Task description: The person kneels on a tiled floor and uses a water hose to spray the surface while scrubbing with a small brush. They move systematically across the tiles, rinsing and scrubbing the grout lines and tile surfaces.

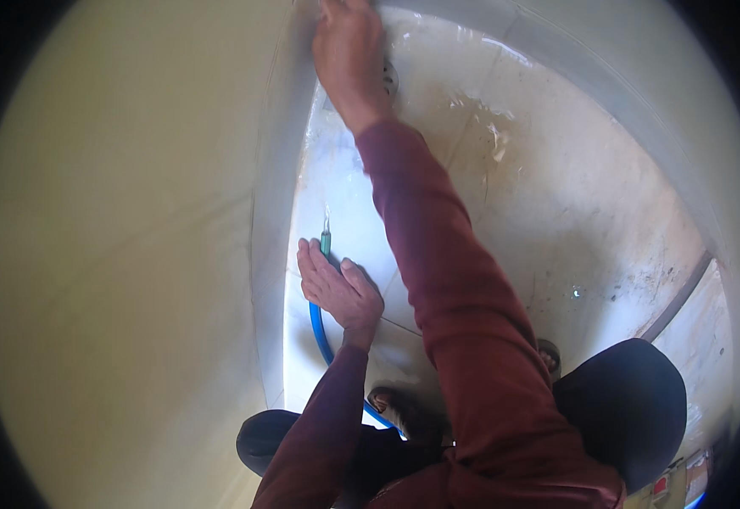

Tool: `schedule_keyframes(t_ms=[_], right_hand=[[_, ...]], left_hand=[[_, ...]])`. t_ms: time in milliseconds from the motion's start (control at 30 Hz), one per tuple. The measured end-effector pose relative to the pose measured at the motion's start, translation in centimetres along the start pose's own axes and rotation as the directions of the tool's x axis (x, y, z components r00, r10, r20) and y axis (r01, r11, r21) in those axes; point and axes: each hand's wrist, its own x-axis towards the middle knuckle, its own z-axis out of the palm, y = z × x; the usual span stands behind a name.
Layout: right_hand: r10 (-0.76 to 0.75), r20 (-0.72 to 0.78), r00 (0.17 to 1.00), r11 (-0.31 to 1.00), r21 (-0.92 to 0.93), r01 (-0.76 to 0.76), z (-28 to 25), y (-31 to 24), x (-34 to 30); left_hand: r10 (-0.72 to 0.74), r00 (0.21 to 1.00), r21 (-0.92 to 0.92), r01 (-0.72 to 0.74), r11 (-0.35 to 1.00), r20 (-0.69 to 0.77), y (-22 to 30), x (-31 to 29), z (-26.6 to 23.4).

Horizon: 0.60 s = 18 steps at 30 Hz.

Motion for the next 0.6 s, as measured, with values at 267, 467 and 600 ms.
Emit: schedule_keyframes(t_ms=[267, 467, 600], right_hand=[[0.051, 0.113, 0.992, 0.987, -0.158, -0.032, 0.5, -0.1, -1.2], [0.014, 0.055, 0.998, 1.000, -0.009, -0.013, 0.8, -1.0, -0.5], [0.133, 0.081, 0.988, 0.965, 0.214, -0.148, 0.7, -6.4, -5.8]], left_hand=[[-0.002, 1.000, 0.020, 0.002, 1.000, 0.003, 0.2, 0.8, -0.6], [-0.003, 1.000, 0.008, 0.003, 1.000, -0.014, 0.4, 1.4, -0.3], [-0.040, 0.999, 0.062, 0.042, 0.997, -0.027, -1.0, 0.2, -0.8]])
